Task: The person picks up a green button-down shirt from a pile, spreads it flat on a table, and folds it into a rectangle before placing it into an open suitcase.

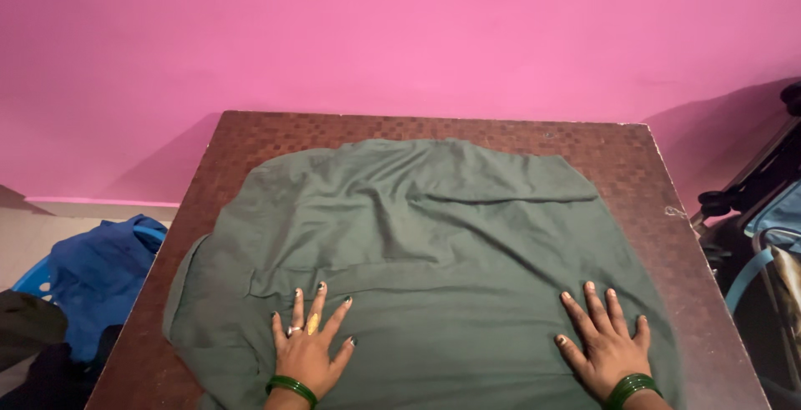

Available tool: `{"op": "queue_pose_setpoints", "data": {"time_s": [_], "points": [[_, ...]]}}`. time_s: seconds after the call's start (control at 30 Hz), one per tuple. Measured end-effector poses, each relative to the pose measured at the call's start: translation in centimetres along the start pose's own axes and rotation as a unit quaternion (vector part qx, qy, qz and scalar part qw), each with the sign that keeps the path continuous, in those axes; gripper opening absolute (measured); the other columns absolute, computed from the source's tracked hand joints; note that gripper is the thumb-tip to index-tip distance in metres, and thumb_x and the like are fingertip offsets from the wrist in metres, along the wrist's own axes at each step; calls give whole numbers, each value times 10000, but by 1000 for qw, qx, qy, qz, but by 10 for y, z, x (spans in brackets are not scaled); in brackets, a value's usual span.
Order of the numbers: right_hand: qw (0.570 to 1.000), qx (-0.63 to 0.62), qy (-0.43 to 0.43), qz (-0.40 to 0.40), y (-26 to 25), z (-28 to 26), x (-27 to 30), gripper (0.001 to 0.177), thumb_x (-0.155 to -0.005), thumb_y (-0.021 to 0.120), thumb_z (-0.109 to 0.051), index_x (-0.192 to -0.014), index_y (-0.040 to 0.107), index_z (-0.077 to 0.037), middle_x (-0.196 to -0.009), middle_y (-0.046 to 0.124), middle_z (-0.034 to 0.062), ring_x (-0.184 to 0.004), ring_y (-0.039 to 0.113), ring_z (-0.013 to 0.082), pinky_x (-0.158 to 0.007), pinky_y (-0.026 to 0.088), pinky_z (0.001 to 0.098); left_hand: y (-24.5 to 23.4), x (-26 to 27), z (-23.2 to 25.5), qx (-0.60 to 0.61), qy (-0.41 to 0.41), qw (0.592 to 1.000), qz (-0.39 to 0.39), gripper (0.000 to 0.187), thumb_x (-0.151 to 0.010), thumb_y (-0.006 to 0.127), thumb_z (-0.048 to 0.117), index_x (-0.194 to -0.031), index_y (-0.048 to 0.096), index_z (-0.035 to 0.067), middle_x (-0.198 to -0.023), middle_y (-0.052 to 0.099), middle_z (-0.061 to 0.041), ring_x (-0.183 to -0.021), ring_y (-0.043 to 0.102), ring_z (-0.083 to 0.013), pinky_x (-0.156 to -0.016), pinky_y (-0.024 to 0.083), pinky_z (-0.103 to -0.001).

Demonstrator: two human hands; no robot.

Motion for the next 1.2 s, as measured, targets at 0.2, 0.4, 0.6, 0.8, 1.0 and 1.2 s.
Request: {"op": "queue_pose_setpoints", "data": {"time_s": [0.2, 0.4, 0.6, 0.8, 1.0, 1.2], "points": [[997, -26, -12, 66, 12, 5, 12, 836, -785, 474, -673, -1556, 229, -458, -1700, 97, -5, -1544, 84, 297, -1094, 100, 686, 5, 4, -1, -1, 11, 1000, -7, 742, -863, 607, 544, -1553, 346, 470, -1722, 55, 3, -1523, 23, -372, -1139, 81, -727], [996, 53, 34, -68, 23, 12, 5, 853, -820, 475, -743, -1583, 177, -504, -1729, 38, -43, -1543, 44, 250, -1164, 108, 667, 10, 0, -3, 1, 4, 999, -34, 736, -877, 593, 553, -1561, 330, 484, -1727, 28, -8, -1529, 8, -373, -1139, 52, -737], [999, 34, 35, 18, 42, 18, 0, 878, -709, 539, -751, -1511, 254, -535, -1690, 131, -71, -1529, 130, 222, -1149, 168, 685, 15, -2, -6, 6, 8, 1000, -28, 759, -864, 608, 554, -1564, 323, 486, -1720, 33, -29, -1568, 6, -395, -1129, 42, -751], [984, -28, 4, 176, 40, 16, 2, 838, -628, 566, -713, -1420, 381, -508, -1586, 274, -56, -1461, 273, 224, -1118, 202, 721, 24, -2, -10, 10, 9, 1000, -26, 767, -858, 630, 559, -1559, 328, 485, -1719, 39, -36, -1553, 7, -403, -1123, 50, -763], [996, 1, 80, -26, 9, 19, -41, 629, -881, 518, -703, -1474, 436, -510, -1602, 364, -145, -1551, 323, 116, -1315, 170, 607, 29, -6, -11, 1, 7, 999, -34, 781, -862, 637, 566, -1566, 309, 486, -1721, 29, -42, -1524, -9, -396, -1124, 58, -771], [997, -31, -48, 45, -13, 6, -87, 771, -831, 506, -649, -1550, 312, -453, -1691, 124, 5, -1520, 86, 256, -1144, 95, 631, 28, -6, -10, 13, 17, 1000, -19, 787, -857, 646, 558, -1565, 313, 479, -1716, 43, -49, -1548, -11, -417, -1110, 57, -778]]}}
Point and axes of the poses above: each hand's wrist, its own x-axis away from the middle knuckle, its own y-axis out of the palm, z = x × y, the point moved 4 cm from there along -x, towards the middle knuckle
